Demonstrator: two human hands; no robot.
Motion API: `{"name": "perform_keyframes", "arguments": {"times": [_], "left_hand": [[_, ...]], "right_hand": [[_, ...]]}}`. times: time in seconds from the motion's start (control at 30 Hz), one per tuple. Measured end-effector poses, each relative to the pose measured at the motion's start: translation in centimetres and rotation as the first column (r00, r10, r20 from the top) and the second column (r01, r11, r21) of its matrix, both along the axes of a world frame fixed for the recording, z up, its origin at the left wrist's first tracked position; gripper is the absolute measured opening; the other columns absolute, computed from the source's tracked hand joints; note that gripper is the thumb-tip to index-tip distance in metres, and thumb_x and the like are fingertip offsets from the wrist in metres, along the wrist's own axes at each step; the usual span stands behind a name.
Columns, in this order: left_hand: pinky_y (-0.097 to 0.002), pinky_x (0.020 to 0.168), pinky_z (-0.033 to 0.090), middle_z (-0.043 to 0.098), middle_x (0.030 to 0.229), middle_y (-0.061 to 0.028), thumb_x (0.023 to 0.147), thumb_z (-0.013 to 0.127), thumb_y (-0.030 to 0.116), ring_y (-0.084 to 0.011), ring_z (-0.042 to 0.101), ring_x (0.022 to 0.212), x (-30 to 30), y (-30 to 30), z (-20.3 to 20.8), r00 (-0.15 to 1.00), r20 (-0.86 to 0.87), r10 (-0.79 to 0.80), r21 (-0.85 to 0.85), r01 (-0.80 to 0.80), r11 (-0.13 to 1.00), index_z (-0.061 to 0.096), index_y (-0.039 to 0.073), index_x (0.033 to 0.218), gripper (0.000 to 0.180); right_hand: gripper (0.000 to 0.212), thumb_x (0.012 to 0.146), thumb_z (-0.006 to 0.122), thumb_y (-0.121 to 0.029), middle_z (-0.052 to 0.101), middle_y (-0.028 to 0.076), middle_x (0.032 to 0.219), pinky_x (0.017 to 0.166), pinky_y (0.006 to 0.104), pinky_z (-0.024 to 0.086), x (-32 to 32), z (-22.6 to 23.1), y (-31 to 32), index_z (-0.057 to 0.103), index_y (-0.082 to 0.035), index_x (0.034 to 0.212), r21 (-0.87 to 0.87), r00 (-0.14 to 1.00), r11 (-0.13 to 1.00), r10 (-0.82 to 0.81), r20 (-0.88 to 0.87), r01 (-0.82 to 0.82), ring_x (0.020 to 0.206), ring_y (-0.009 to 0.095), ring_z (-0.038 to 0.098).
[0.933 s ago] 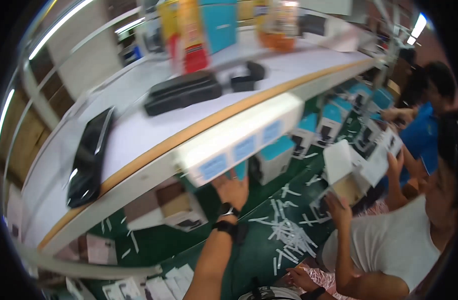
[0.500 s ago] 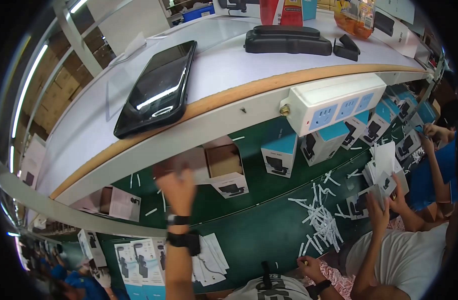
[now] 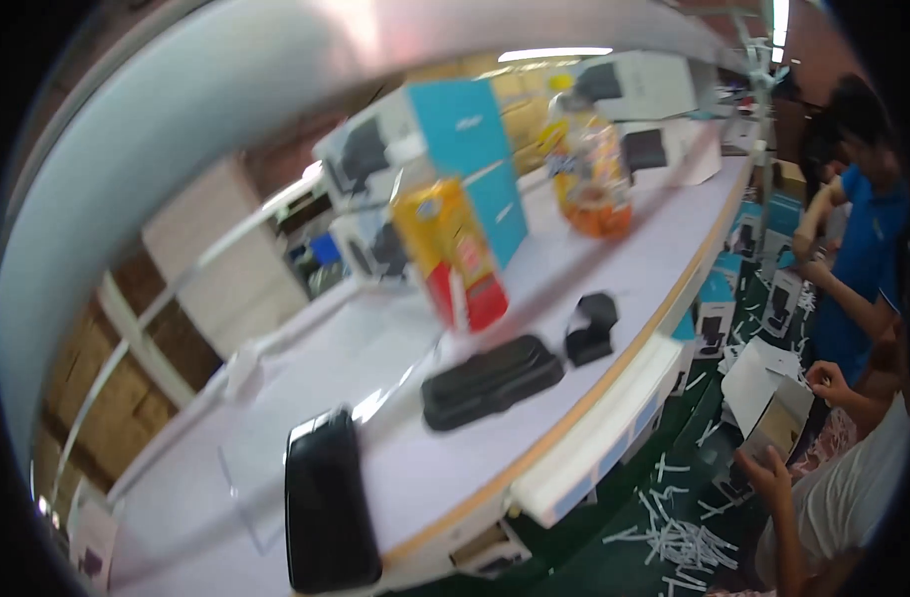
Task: The person packs boxes by hand, placing a manual into a white box with a cardboard insert, then folding the flaps and applying a sticker. They slide the white box into a blue sleeve, press it closed, and set the completed package onto a shelf.
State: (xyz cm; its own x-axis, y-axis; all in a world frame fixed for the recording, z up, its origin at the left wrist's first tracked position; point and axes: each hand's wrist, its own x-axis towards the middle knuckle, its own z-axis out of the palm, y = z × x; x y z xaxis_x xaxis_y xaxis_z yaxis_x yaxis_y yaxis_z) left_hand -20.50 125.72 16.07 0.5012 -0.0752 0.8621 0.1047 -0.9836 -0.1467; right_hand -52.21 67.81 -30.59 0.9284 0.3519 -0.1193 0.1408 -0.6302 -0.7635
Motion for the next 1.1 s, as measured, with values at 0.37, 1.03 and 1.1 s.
{"name": "perform_keyframes", "arguments": {"times": [0.37, 1.03, 1.1], "left_hand": [[-0.0547, 0.106, 0.047, 0.066, 0.131, -0.0270, 0.098, 0.066, 0.022, -0.0472, 0.061, 0.123, 11.7, -3.3, 2.7, 0.967, -0.029, -0.252, 0.065, 0.253, 0.965, 0.067, 0.005, 0.133, 0.039], [-0.0493, 0.086, 0.053, 0.074, 0.104, -0.0158, 0.086, 0.063, 0.011, -0.0344, 0.069, 0.103, -39.7, -16.0, -22.7, 0.602, -0.786, 0.143, -0.221, -0.489, 0.844, 0.079, 0.010, 0.113, 0.032], [-0.0494, 0.083, 0.055, 0.075, 0.114, -0.0150, 0.085, 0.060, 0.002, -0.0400, 0.068, 0.106, -43.4, -19.6, -23.2, 0.818, -0.575, -0.014, -0.409, -0.273, 0.871, 0.078, 0.008, 0.107, 0.029]], "right_hand": [[0.040, 0.106, 0.045, -0.039, 0.072, 0.027, 0.096, 0.078, 0.0593, 0.053, 0.8, 3.5, 0.2, 0.071, -0.010, 0.116, 0.096, 0.988, 0.995, 0.054, -0.146, -0.040, 0.087, 0.051, 0.067], [0.025, 0.107, 0.062, -0.022, 0.075, 0.007, 0.087, 0.057, 0.0291, 0.052, 2.2, 2.2, 0.6, 0.070, -0.001, 0.117, 0.446, 0.914, 0.877, 0.316, -0.255, -0.178, 0.064, 0.010, 0.066], [0.025, 0.104, 0.066, -0.020, 0.075, 0.007, 0.089, 0.059, 0.0277, 0.051, 1.4, 6.2, 1.1, 0.069, -0.002, 0.120, 0.539, 0.931, 0.799, 0.358, -0.071, -0.266, 0.068, 0.009, 0.066]]}}
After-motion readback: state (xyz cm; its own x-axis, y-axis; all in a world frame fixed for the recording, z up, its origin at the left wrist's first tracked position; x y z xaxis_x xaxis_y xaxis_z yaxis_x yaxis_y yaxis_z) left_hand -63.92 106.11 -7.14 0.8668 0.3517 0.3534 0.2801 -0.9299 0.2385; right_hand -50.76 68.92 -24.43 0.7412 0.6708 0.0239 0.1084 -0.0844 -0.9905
